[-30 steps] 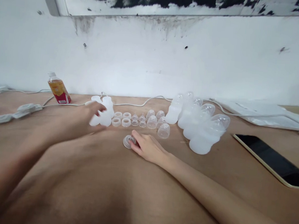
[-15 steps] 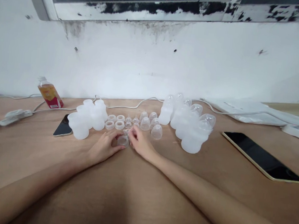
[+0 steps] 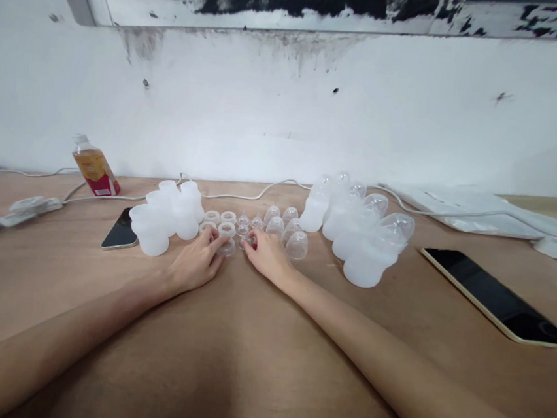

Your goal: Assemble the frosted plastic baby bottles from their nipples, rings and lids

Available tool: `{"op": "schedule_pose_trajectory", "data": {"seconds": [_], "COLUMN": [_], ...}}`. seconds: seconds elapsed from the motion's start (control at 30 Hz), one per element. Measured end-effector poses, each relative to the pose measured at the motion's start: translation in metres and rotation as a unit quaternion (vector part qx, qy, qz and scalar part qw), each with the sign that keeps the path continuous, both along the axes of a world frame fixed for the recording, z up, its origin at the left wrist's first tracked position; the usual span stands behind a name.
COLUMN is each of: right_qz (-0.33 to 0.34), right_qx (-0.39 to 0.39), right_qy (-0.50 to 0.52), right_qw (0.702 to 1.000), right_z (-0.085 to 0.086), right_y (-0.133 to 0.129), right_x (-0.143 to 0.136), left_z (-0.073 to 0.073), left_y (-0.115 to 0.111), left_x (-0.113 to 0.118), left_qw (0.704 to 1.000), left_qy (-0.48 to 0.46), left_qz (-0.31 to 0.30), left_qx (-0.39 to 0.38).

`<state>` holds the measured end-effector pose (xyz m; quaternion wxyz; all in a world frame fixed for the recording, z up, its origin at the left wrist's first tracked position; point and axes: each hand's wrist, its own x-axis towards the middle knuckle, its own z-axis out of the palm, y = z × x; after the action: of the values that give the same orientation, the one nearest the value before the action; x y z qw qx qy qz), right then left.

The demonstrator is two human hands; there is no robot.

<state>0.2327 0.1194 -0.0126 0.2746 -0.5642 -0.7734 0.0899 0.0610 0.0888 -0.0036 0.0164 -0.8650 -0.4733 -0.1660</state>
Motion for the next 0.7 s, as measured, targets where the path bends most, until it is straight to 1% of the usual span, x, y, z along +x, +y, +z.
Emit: {"op": "schedule_pose_trajectory", "data": {"seconds": [0.13, 0.27, 0.33, 0.37, 0.4, 0.47, 0.5, 0.53, 0.6, 0.63, 0.67, 0.7], "right_qz": [-0.013, -0.026, -0.022, -0.019, -0.019, -0.044, -0.071, -0.113, -0.207, -0.258, -0.291, -0.290], "right_qx": [0.001, -0.014, -0.020, -0.021, -0.018, 0.014, 0.042, 0.082, 0.152, 0.168, 0.169, 0.168], "right_qy": [-0.037, -0.066, -0.083, -0.095, -0.110, -0.148, -0.169, -0.190, -0.236, -0.256, -0.255, -0.226], "right_qw": [0.999, 0.997, 0.996, 0.995, 0.994, 0.988, 0.982, 0.972, 0.937, 0.916, 0.907, 0.915], "right_z": [0.000, -0.002, 0.002, 0.008, 0.017, 0.046, 0.064, 0.082, 0.114, 0.125, 0.132, 0.134], "right_y": [-0.001, -0.002, -0.004, -0.005, -0.008, -0.017, -0.023, -0.029, -0.039, -0.041, -0.040, -0.036], "right_x": [-0.001, -0.002, -0.002, -0.002, -0.001, 0.004, 0.009, 0.016, 0.039, 0.056, 0.075, 0.096], "left_z": [-0.006, -0.008, -0.008, -0.008, -0.007, -0.006, -0.006, -0.005, -0.003, -0.002, -0.001, -0.001], "left_y": [0.007, 0.012, 0.012, 0.011, 0.010, 0.008, 0.007, 0.005, 0.003, 0.002, 0.001, 0.001], "left_x": [0.001, 0.002, 0.002, 0.002, 0.002, 0.001, 0.001, 0.001, 0.001, 0.001, 0.001, 0.001], "left_qw": [1.000, 0.999, 0.999, 0.999, 0.999, 0.999, 0.999, 0.999, 0.999, 0.999, 0.999, 0.999], "left_qy": [-0.018, -0.028, -0.028, -0.029, -0.030, -0.034, -0.035, -0.035, -0.032, -0.030, -0.028, -0.027], "left_qz": [0.004, -0.005, -0.003, -0.002, 0.001, 0.007, 0.009, 0.011, 0.013, 0.013, 0.013, 0.013], "left_qx": [0.006, 0.019, 0.021, 0.021, 0.021, 0.020, 0.020, 0.021, 0.021, 0.019, 0.017, 0.016]}}
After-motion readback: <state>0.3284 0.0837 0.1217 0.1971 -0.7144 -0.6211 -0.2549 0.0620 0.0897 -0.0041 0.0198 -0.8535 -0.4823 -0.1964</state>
